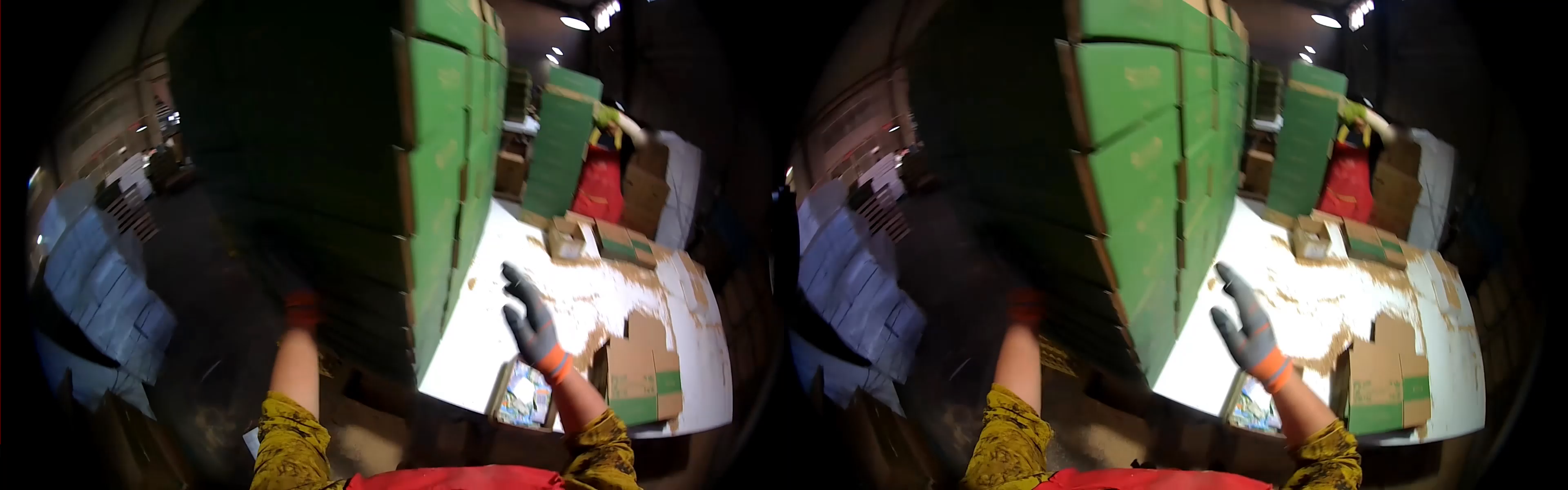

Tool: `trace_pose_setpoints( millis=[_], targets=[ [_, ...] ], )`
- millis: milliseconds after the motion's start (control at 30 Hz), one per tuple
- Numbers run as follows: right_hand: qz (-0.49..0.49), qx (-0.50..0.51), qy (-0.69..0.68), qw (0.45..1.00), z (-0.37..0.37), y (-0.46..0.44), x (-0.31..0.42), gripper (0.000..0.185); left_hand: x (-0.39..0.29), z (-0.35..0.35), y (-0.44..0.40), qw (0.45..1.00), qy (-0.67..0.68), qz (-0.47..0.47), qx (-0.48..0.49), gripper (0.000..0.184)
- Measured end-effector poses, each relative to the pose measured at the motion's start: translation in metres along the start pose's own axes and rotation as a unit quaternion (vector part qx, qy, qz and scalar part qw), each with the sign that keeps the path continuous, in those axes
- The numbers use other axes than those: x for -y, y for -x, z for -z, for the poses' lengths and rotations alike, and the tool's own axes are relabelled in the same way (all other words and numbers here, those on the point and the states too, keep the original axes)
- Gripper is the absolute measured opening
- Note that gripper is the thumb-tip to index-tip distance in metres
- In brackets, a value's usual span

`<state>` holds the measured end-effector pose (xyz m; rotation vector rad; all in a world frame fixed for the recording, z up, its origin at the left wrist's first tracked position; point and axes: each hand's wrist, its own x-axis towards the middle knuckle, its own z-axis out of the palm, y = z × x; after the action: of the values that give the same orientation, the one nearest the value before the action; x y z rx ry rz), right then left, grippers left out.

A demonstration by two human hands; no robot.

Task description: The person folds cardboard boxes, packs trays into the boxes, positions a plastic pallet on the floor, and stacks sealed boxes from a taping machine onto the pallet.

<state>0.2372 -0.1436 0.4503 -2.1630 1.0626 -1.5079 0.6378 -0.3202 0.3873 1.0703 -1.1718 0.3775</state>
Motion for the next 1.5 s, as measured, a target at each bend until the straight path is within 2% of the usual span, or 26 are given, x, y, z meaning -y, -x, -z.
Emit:
trace_pose_setpoints(
  millis=[67,133,167,200,233,267,300,433,500,567,633,700,833,900,967,1000,1033,1067,1100,1167,1233,1300,1367,1400,1433,1500],
  targets=[
    [-0.091,0.013,-0.043,0.995,-0.010,0.059,-0.009,0.052,-0.012,0.017,0.016,0.970,-0.230,-0.077,0.033,0.047],
    [-0.199,0.017,-0.116,0.973,-0.013,0.122,-0.015,0.051,-0.036,0.039,0.044,0.766,-0.607,-0.210,0.034,0.047],
    [-0.249,0.028,-0.116,0.961,-0.011,0.152,-0.017,0.053,-0.060,0.056,0.064,0.716,-0.651,-0.250,0.018,0.048],
    [-0.271,0.057,-0.097,0.956,-0.005,0.181,-0.022,0.054,-0.090,0.066,0.089,0.731,-0.627,-0.268,0.014,0.048],
    [-0.298,0.079,-0.075,0.948,0.004,0.212,-0.023,0.055,-0.126,0.070,0.118,0.861,-0.457,-0.208,0.081,0.047],
    [-0.319,0.106,-0.046,0.941,0.019,0.236,-0.020,0.055,-0.162,0.073,0.147,0.966,-0.182,-0.123,0.133,0.046],
    [-0.335,0.134,-0.016,0.932,0.037,0.254,-0.019,0.055,-0.199,0.076,0.178,0.989,0.030,-0.044,0.138,0.045],
    [-0.328,0.068,0.005,0.942,0.139,0.335,-0.024,0.053,-0.328,0.065,0.339,0.908,0.212,0.205,0.298,0.043],
    [-0.317,0.023,0.013,0.948,0.206,0.377,-0.030,0.051,-0.398,0.051,0.384,0.867,0.235,0.211,0.385,0.043],
    [-0.376,-0.058,0.007,0.925,0.271,0.420,-0.036,0.040,-0.461,0.021,0.425,0.812,0.311,0.238,0.433,0.043],
    [-0.456,-0.097,0.029,0.884,0.331,0.462,-0.038,0.038,-0.501,-0.010,0.459,0.752,0.289,0.257,0.534,0.044],
    [-0.458,-0.179,0.021,0.870,0.381,0.501,-0.045,0.038,-0.526,-0.046,0.492,0.724,0.230,0.237,0.605,0.045],
    [-0.452,-0.316,-0.027,0.834,0.467,0.552,-0.069,0.035,-0.511,-0.109,0.559,0.676,0.182,0.374,0.608,0.060],
    [-0.453,-0.319,0.059,0.830,0.506,0.562,-0.102,0.038,-0.548,-0.119,0.541,0.622,0.121,0.466,0.618,0.073],
    [-0.461,-0.380,0.022,0.801,0.539,0.555,-0.144,0.045,-0.522,-0.152,0.578,0.554,0.145,0.593,0.566,0.070],
    [-0.464,-0.342,0.164,0.800,0.554,0.540,-0.156,0.052,-0.526,-0.161,0.587,0.541,0.240,0.633,0.500,0.070],
    [-0.492,-0.324,0.220,0.777,0.569,0.557,-0.200,0.062,-0.520,-0.176,0.605,0.555,0.241,0.611,0.510,0.067],
    [-0.531,-0.295,0.260,0.751,0.577,0.552,-0.221,0.067,-0.529,-0.182,0.591,0.647,0.139,0.320,0.678,0.069],
    [-0.566,-0.263,0.298,0.722,0.581,0.548,-0.240,0.072,-0.540,-0.185,0.578,0.654,0.014,-0.012,0.757,0.072],
    [-0.655,-0.166,0.293,0.676,0.580,0.559,-0.286,0.078,-0.552,-0.203,0.605,0.651,0.072,0.370,0.659,0.074],
    [-0.646,-0.146,0.302,0.685,0.569,0.541,-0.274,0.071,-0.561,-0.198,0.623,0.708,0.156,0.480,0.495,0.071],
    [-0.640,-0.149,0.264,0.706,0.572,0.568,-0.285,0.059,-0.581,-0.185,0.594,0.685,0.219,0.562,0.409,0.058],
    [-0.570,-0.207,0.184,0.774,0.576,0.541,-0.240,0.049,-0.607,-0.177,0.561,0.714,0.269,0.530,0.371,0.046],
    [-0.520,-0.295,0.090,0.797,0.583,0.531,-0.230,0.040,-0.622,-0.176,0.540,0.720,0.278,0.526,0.359,0.040],
    [-0.462,-0.376,-0.010,0.803,0.593,0.520,-0.224,0.032,-0.628,-0.182,0.522,0.734,0.289,0.507,0.348,0.043],
    [-0.422,-0.389,-0.093,0.814,0.626,0.486,-0.201,0.029,-0.670,-0.192,0.458,0.813,0.272,0.396,0.328,0.051]
  ],
)
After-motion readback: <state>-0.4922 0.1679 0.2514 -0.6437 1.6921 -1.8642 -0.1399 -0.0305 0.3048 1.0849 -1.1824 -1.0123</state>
